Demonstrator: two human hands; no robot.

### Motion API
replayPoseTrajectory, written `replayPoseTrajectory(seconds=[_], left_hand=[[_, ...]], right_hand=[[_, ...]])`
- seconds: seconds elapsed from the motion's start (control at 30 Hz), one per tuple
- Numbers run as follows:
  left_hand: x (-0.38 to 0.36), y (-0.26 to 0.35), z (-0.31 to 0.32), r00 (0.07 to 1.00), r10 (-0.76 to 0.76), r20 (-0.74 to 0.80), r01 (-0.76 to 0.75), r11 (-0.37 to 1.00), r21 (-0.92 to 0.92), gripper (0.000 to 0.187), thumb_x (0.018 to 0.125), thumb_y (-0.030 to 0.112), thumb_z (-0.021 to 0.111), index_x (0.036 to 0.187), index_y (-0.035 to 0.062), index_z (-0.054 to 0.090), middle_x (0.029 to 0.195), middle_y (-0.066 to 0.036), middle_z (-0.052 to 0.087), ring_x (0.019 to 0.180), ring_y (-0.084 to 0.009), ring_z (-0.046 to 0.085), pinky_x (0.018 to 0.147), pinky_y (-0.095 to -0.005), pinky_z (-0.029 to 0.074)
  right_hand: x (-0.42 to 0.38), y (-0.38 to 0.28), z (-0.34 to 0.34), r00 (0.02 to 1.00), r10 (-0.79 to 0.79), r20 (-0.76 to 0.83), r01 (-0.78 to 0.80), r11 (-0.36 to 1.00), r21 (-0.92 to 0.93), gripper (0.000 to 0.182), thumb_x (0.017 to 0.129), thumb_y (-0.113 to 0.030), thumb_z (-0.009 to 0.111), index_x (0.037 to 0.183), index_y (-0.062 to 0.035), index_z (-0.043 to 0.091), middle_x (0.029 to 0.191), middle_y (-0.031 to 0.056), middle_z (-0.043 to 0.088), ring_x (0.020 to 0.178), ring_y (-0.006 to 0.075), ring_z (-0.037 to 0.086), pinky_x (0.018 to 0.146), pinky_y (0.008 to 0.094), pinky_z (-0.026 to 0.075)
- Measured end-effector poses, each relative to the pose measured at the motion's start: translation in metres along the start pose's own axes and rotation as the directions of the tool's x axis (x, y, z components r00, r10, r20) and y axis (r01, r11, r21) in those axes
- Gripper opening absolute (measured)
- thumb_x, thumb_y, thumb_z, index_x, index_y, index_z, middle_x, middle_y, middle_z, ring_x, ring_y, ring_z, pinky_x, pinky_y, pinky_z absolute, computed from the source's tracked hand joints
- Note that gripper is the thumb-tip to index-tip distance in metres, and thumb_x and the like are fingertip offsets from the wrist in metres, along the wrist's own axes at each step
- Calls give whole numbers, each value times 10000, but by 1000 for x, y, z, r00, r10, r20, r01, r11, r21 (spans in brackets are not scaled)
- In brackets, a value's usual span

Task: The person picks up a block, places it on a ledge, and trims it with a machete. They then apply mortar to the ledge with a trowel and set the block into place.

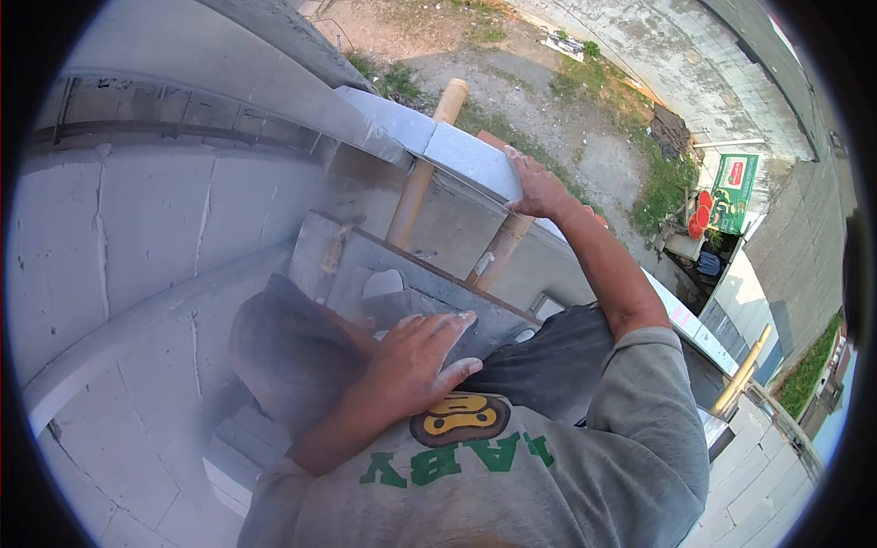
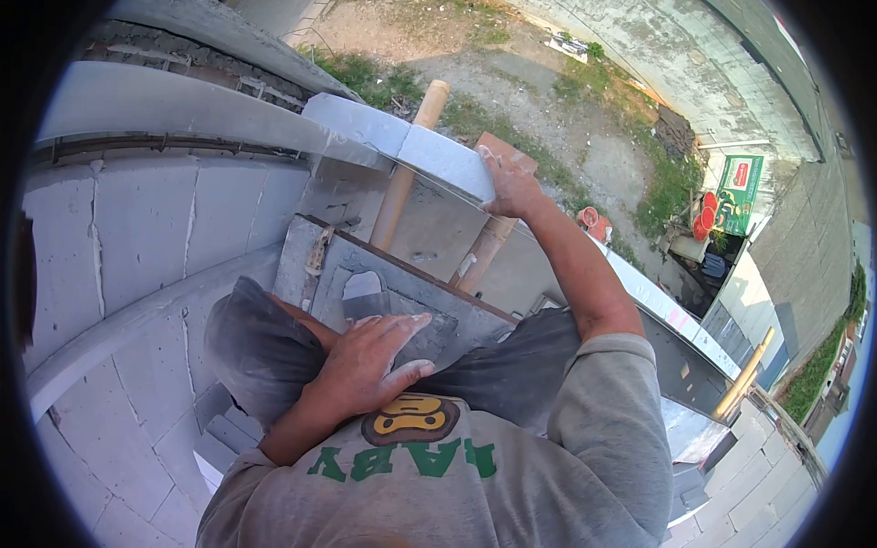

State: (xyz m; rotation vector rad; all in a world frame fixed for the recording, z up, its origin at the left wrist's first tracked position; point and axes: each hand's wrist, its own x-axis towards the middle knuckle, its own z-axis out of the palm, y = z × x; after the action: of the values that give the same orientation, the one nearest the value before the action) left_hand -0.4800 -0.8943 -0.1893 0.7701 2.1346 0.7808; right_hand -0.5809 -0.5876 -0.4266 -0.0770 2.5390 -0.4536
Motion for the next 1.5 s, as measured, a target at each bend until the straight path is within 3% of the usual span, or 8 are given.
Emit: replayPoseTrajectory(seconds=[0.17,0.23,0.43,0.77,0.83,1.17,1.37,1.5], left_hand=[[0,2,6,999,28,-30,-27,999,28,605,919,407,634,1363,17,506,1277,-206,587,1205,-353,550,1046,-464,391],[-2,3,10,995,95,-34,-93,994,62,597,918,403,635,1351,11,513,1251,-195,597,1185,-347,558,1030,-453,403],[-21,10,14,969,207,-136,-210,978,-8,605,901,395,661,1341,6,521,1220,-183,607,1155,-337,570,1012,-455,412],[-24,9,16,972,190,-137,-191,982,9,602,892,391,674,1334,8,530,1221,-182,606,1153,-329,572,1012,-456,408],[-24,9,15,972,194,-135,-194,981,16,602,890,389,677,1334,9,531,1223,-181,606,1155,-329,572,1016,-456,406],[-24,7,13,976,172,-134,-171,985,17,607,892,385,679,1343,8,523,1230,-184,601,1152,-331,570,1013,-455,409],[-25,8,15,973,180,-147,-182,983,-3,600,903,377,671,1343,-2,519,1232,-187,601,1166,-329,568,1018,-455,408],[-25,10,15,974,175,-143,-176,984,7,600,903,375,671,1343,-4,519,1235,-186,604,1174,-324,567,1022,-453,407]], right_hand=[[4,2,-36,993,-35,109,24,994,104,925,780,-482,757,1501,-72,348,1426,256,481,1361,378,437,1104,442,397],[5,-4,-47,991,123,58,-125,992,35,743,873,-476,656,1436,-37,452,1390,254,522,1337,369,467,1088,435,408],[15,-12,-46,992,124,-13,-124,992,-24,628,939,-416,582,1428,-41,460,1392,247,524,1294,384,505,1086,444,408],[6,-23,-37,993,70,-99,-73,997,-24,608,948,-435,563,1375,-7,493,1290,301,575,1233,422,541,1047,471,426],[0,-36,-45,989,145,-20,-146,988,-44,667,967,-485,521,1433,-16,431,1409,267,498,1312,398,482,1096,452,398],[10,-19,-28,977,207,-43,-207,978,11,687,975,-493,500,1458,-15,398,1470,265,434,1352,389,446,1120,449,372],[2,-29,-34,983,181,-14,-181,982,-43,738,956,-511,536,1495,-48,341,1486,250,421,1364,382,436,1117,451,378],[-6,-55,-33,991,124,-48,-129,984,-120,789,919,-541,586,1529,-130,303,1515,232,382,1384,384,407,1124,458,373]])
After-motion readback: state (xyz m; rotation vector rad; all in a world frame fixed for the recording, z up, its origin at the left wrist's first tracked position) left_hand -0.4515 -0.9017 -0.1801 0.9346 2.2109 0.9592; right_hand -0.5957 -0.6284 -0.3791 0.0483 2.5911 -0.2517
